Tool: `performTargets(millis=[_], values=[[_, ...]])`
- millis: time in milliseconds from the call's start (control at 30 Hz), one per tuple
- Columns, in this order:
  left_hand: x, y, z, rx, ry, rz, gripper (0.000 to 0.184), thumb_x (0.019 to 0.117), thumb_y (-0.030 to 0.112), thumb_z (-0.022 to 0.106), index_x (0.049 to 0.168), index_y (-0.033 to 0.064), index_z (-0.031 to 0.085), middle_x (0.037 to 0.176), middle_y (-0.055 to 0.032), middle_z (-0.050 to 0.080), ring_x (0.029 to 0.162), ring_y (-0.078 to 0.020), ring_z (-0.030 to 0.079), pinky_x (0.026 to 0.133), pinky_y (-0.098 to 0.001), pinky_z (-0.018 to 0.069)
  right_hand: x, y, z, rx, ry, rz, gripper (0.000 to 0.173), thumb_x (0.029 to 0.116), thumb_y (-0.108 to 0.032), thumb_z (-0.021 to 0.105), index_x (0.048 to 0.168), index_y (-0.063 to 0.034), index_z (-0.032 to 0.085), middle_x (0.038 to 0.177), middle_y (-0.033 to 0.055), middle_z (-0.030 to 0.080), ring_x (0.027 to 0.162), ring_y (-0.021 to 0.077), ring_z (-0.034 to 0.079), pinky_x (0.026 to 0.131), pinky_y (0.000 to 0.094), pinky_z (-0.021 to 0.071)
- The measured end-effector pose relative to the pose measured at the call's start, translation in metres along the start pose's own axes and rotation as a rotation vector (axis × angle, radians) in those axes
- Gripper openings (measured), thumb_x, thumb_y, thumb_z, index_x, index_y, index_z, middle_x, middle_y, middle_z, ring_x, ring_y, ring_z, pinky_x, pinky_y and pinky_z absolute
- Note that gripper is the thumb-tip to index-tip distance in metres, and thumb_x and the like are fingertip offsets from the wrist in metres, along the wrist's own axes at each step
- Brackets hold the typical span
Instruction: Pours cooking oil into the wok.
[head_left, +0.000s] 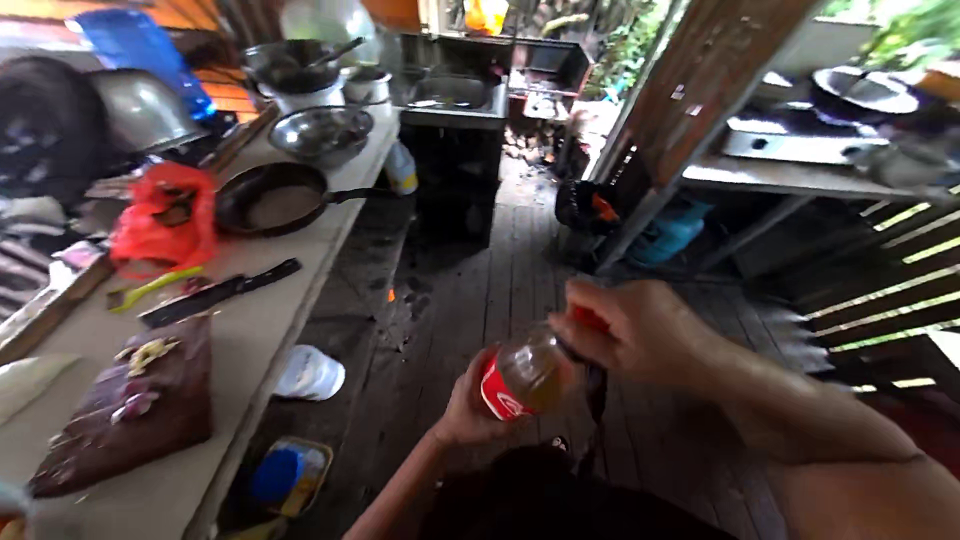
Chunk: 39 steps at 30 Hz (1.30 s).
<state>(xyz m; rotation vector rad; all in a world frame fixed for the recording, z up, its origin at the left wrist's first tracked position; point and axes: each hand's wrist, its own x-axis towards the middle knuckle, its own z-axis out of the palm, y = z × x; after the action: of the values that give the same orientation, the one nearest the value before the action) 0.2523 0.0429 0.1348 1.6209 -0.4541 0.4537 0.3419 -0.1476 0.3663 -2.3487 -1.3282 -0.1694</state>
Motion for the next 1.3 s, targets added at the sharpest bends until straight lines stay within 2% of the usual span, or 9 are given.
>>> performTargets(millis=[67, 200, 300, 433, 533, 667, 800, 1033, 1300], values=[[0.049, 0.011, 0.033, -0.167, -0.227, -0.039, 0.103, 0.0685, 0.031, 0.093, 0.152, 0.0043, 0.038, 0.139, 0.0028, 0.062, 0.127, -0.0027, 0.058, 0.111, -0.0281, 0.0497, -0.030, 0.046, -0.037, -0.129, 0.129, -0.036, 0.040, 0.1053, -0.034, 0.048, 0.075, -0.0105, 0.059, 0.052, -0.0016, 0.044, 0.044, 0.0125, 0.049, 0.040, 0.0322, 0.0380], [0.126, 0.000, 0.117, -0.644, -0.742, -0.140, 0.082, 0.0780, 0.032, 0.088, 0.149, 0.0264, 0.048, 0.137, 0.0169, 0.063, 0.124, 0.0028, 0.059, 0.106, -0.0219, 0.0503, -0.098, 0.125, -0.097, -0.154, 0.284, -0.106, 0.038, 0.1023, -0.019, 0.044, 0.067, -0.0101, 0.055, 0.051, -0.0053, 0.039, 0.044, 0.0039, 0.040, 0.041, 0.0234, 0.0292], [0.168, -0.019, 0.185, -0.854, -0.957, -0.198, 0.086, 0.0741, 0.036, 0.091, 0.148, 0.0215, 0.050, 0.139, 0.0087, 0.064, 0.126, -0.0050, 0.060, 0.108, -0.0298, 0.0507, -0.154, 0.160, -0.138, -0.040, 0.263, -0.170, 0.034, 0.1048, -0.022, 0.046, 0.079, -0.0075, 0.064, 0.064, -0.0054, 0.052, 0.057, -0.0003, 0.049, 0.052, 0.0170, 0.0410], [0.214, -0.035, 0.265, -0.929, -1.037, -0.325, 0.100, 0.0656, 0.040, 0.094, 0.150, 0.0163, 0.046, 0.141, -0.0014, 0.062, 0.128, -0.0154, 0.060, 0.108, -0.0395, 0.0507, -0.216, 0.211, -0.196, 0.016, 0.090, 0.068, 0.031, 0.1077, -0.037, 0.048, 0.113, -0.0152, 0.070, 0.100, -0.0096, 0.064, 0.088, -0.0066, 0.060, 0.076, 0.0118, 0.0535], [0.242, -0.054, 0.310, -0.879, -1.053, -0.360, 0.092, 0.0675, 0.038, 0.093, 0.148, 0.0209, 0.050, 0.136, 0.0061, 0.066, 0.122, -0.0079, 0.063, 0.105, -0.0322, 0.0534, -0.248, 0.258, -0.219, 0.071, 0.079, 0.148, 0.029, 0.1069, -0.032, 0.051, 0.115, -0.0155, 0.073, 0.110, -0.0075, 0.066, 0.101, -0.0023, 0.063, 0.086, 0.0146, 0.0555], [0.282, -0.097, 0.371, -0.910, -1.145, -0.453, 0.098, 0.0686, 0.036, 0.093, 0.150, 0.0141, 0.044, 0.137, 0.0000, 0.064, 0.124, -0.0138, 0.062, 0.107, -0.0381, 0.0517, -0.275, 0.304, -0.240, 0.061, 0.055, 0.545, 0.034, 0.1032, -0.043, 0.055, 0.124, -0.0199, 0.070, 0.097, -0.0091, 0.071, 0.084, 0.0004, 0.068, 0.073, 0.0241, 0.0600], [0.331, -0.133, 0.430, -0.973, -1.199, -0.491, 0.092, 0.0684, 0.026, 0.093, 0.147, 0.0150, 0.047, 0.134, -0.0022, 0.066, 0.121, -0.0169, 0.064, 0.105, -0.0407, 0.0536, -0.274, 0.367, -0.250, -0.151, -0.003, 0.895, 0.052, 0.1051, -0.058, 0.045, 0.077, -0.0187, 0.064, 0.059, -0.0033, 0.052, 0.056, 0.0136, 0.056, 0.052, 0.0394, 0.0442], [0.479, -0.180, 0.533, -0.971, -1.237, -0.321, 0.071, 0.0748, 0.023, 0.088, 0.139, 0.0225, 0.057, 0.128, 0.0103, 0.069, 0.118, -0.0043, 0.065, 0.103, -0.0296, 0.0536, -0.280, 0.494, -0.322, -0.153, 0.009, 0.722, 0.023, 0.1050, -0.031, 0.054, 0.117, -0.0227, 0.073, 0.098, -0.0056, 0.064, 0.087, 0.0075, 0.064, 0.075, 0.0340, 0.0554], [0.591, -0.260, 0.662, -1.014, -1.357, -0.461, 0.069, 0.0742, 0.021, 0.089, 0.136, 0.0202, 0.057, 0.122, 0.0094, 0.070, 0.110, -0.0017, 0.066, 0.096, -0.0248, 0.0548, -0.333, 0.676, -0.378, 0.189, 0.217, 0.552, 0.019, 0.1016, -0.020, 0.060, 0.108, -0.0162, 0.077, 0.119, -0.0059, 0.069, 0.110, 0.0038, 0.065, 0.093, 0.0207, 0.0573]])
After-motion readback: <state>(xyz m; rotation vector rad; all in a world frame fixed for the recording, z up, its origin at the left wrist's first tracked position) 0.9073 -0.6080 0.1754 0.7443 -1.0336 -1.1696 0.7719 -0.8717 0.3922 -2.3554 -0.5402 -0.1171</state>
